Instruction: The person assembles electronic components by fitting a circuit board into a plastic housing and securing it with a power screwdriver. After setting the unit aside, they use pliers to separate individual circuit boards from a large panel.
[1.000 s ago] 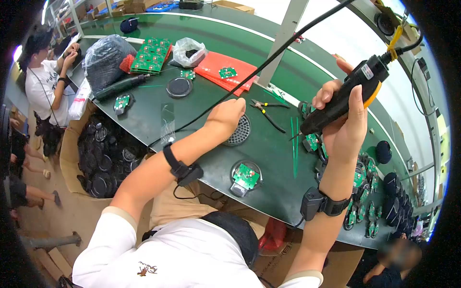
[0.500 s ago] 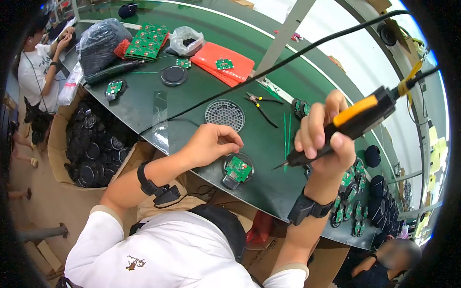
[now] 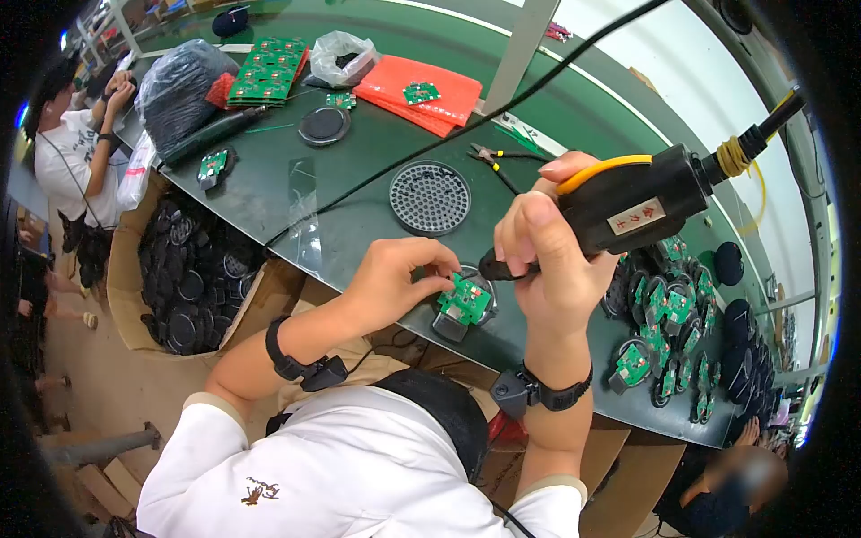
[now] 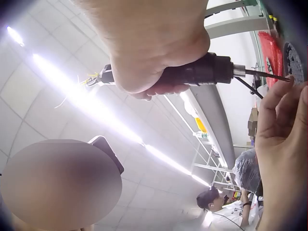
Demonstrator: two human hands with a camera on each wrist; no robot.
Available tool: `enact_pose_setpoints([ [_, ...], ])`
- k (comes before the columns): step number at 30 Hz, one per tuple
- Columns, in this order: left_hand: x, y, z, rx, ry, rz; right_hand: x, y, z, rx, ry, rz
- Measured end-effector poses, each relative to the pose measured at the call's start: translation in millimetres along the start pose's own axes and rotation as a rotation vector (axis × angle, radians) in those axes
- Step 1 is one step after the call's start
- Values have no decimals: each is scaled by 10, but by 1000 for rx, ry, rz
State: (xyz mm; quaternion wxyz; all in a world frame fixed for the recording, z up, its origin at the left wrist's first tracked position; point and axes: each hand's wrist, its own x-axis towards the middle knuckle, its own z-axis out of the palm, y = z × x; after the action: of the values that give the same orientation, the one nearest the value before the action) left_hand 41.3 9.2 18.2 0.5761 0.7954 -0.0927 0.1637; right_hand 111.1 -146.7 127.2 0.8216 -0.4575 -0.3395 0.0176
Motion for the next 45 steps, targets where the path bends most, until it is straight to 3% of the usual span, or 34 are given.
enact_pose_setpoints([
  [9,56,19,-4,112,-49,81,-18,135,-8,26,-12,17],
  [11,72,-2,2,166,-39,169,-25,139,-27,25,-4,22],
  [21,66,22,30,185,-75,189,-122,158,-76,6,20,14],
  [24,21,42,22,115,-82,100,-148,168,-86,-15,64,24],
  [26,-44,34,-48,182,-11,90,-166,195,-110,-51,75,12],
  [37,-391,47,115,514,-102,198,-201,374,-161,-150,110,3],
  [45,-387,52,138,582,-115,206,-211,406,-164,-160,124,10],
])
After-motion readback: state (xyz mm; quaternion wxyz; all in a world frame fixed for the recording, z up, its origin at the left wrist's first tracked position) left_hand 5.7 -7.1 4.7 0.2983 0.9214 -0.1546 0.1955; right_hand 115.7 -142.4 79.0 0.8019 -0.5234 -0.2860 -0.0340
